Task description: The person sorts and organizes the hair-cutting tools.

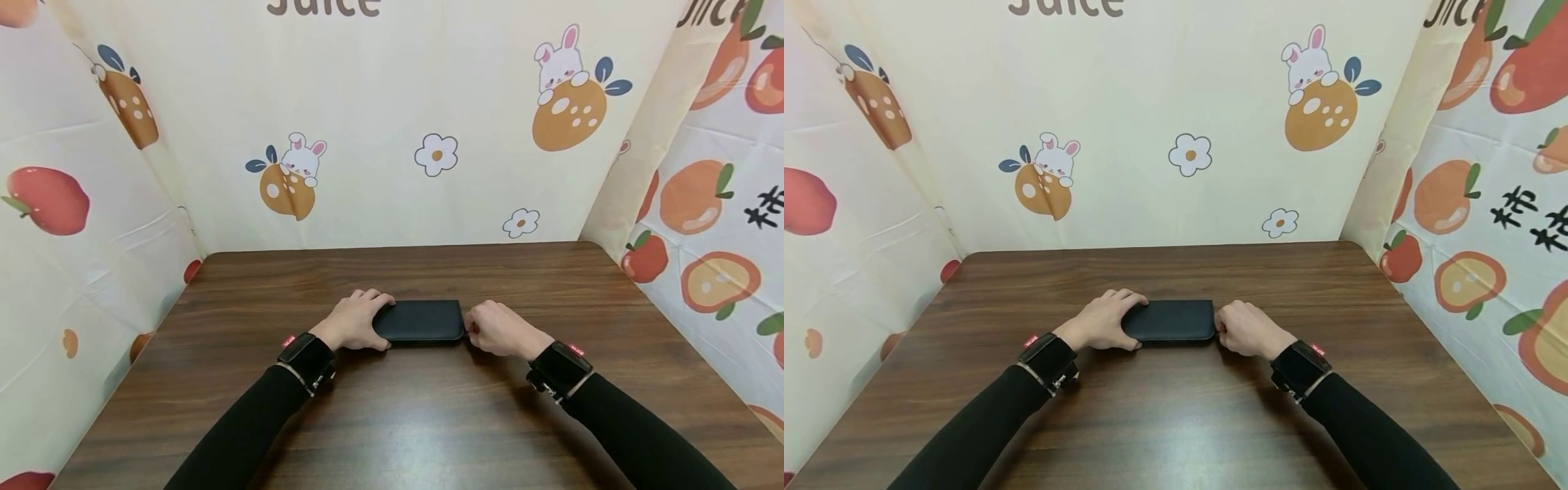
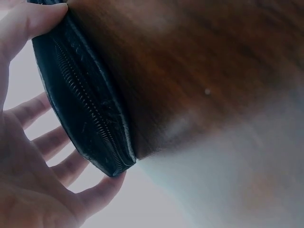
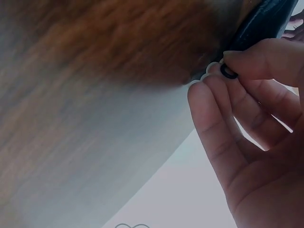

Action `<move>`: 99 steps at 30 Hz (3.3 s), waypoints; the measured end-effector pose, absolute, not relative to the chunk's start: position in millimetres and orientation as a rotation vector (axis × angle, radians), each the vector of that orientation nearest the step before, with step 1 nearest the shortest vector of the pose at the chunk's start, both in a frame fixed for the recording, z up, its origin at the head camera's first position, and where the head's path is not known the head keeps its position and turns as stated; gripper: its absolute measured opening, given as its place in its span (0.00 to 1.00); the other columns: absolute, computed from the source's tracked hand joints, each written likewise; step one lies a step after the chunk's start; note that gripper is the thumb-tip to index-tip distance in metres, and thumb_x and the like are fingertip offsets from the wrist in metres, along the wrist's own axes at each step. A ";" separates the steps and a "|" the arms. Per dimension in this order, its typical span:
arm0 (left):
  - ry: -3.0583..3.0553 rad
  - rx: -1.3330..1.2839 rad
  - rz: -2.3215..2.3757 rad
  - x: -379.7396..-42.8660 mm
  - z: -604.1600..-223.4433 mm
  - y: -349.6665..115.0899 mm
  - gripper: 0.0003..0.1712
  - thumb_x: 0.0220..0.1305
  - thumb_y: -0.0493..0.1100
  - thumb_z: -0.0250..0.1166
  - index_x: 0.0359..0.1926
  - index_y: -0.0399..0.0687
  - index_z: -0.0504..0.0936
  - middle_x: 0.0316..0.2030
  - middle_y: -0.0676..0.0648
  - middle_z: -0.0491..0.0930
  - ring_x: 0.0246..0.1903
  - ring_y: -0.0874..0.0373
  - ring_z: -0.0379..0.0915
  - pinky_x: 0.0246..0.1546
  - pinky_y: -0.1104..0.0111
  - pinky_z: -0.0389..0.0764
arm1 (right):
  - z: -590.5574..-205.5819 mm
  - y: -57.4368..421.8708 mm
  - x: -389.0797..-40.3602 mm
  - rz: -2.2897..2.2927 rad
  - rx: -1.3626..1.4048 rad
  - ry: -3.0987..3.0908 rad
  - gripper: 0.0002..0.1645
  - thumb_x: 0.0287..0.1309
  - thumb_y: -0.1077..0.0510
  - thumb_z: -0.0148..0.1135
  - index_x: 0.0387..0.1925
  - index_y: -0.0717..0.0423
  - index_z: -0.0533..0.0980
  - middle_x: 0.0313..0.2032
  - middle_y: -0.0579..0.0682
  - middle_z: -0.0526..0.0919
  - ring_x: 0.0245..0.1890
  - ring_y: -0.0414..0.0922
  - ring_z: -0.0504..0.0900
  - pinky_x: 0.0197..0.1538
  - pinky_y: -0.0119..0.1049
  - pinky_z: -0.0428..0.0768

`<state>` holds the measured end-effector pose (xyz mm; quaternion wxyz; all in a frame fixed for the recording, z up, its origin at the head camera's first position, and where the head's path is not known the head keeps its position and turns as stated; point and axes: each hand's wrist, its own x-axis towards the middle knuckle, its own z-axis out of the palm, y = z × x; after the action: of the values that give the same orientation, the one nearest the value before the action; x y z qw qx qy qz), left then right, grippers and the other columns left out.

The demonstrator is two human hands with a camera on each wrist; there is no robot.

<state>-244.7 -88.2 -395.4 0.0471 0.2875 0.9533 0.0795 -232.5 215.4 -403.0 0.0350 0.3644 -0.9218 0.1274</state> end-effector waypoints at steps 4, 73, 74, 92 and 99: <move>2.906 0.873 0.244 -245.0 -396.3 -88.2 0.44 0.42 0.64 0.67 0.62 0.61 0.64 0.58 0.51 0.64 0.52 0.53 0.58 0.50 0.56 0.65 | -403.9 215.8 -231.9 0.406 1.121 -2.834 0.15 0.41 0.65 0.59 0.13 0.43 0.66 0.13 0.37 0.61 0.15 0.35 0.59 0.20 0.31 0.60; 2.925 0.865 0.247 -247.1 -398.7 -86.3 0.43 0.40 0.64 0.67 0.59 0.62 0.65 0.55 0.52 0.65 0.50 0.53 0.59 0.46 0.56 0.67 | -402.1 198.8 -207.2 0.444 1.088 -2.890 0.11 0.45 0.63 0.58 0.16 0.42 0.75 0.15 0.34 0.69 0.14 0.33 0.65 0.21 0.30 0.69; 2.924 0.863 0.245 -247.1 -398.6 -86.4 0.43 0.40 0.65 0.67 0.59 0.62 0.65 0.55 0.52 0.65 0.50 0.53 0.59 0.47 0.56 0.67 | -401.9 198.6 -207.0 0.442 1.086 -2.892 0.11 0.45 0.62 0.58 0.17 0.42 0.75 0.15 0.34 0.70 0.15 0.33 0.65 0.21 0.30 0.69; 2.925 0.874 0.253 -248.1 -398.5 -85.7 0.42 0.40 0.64 0.67 0.59 0.61 0.65 0.55 0.51 0.66 0.50 0.52 0.59 0.46 0.56 0.67 | -401.5 195.0 -205.0 0.427 1.107 -2.884 0.11 0.45 0.62 0.60 0.16 0.43 0.73 0.13 0.36 0.67 0.14 0.33 0.63 0.21 0.30 0.68; 2.928 0.865 0.241 -249.1 -398.7 -85.2 0.42 0.40 0.65 0.67 0.59 0.62 0.65 0.56 0.52 0.66 0.51 0.53 0.59 0.46 0.57 0.67 | -401.7 193.1 -206.3 0.419 1.123 -2.861 0.12 0.45 0.62 0.60 0.15 0.42 0.72 0.12 0.35 0.65 0.13 0.32 0.61 0.19 0.29 0.66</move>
<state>-249.1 -85.2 -398.7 0.0397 0.2822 0.9553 0.0786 -206.3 193.1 -401.7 0.0199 0.3621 -0.9221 0.1352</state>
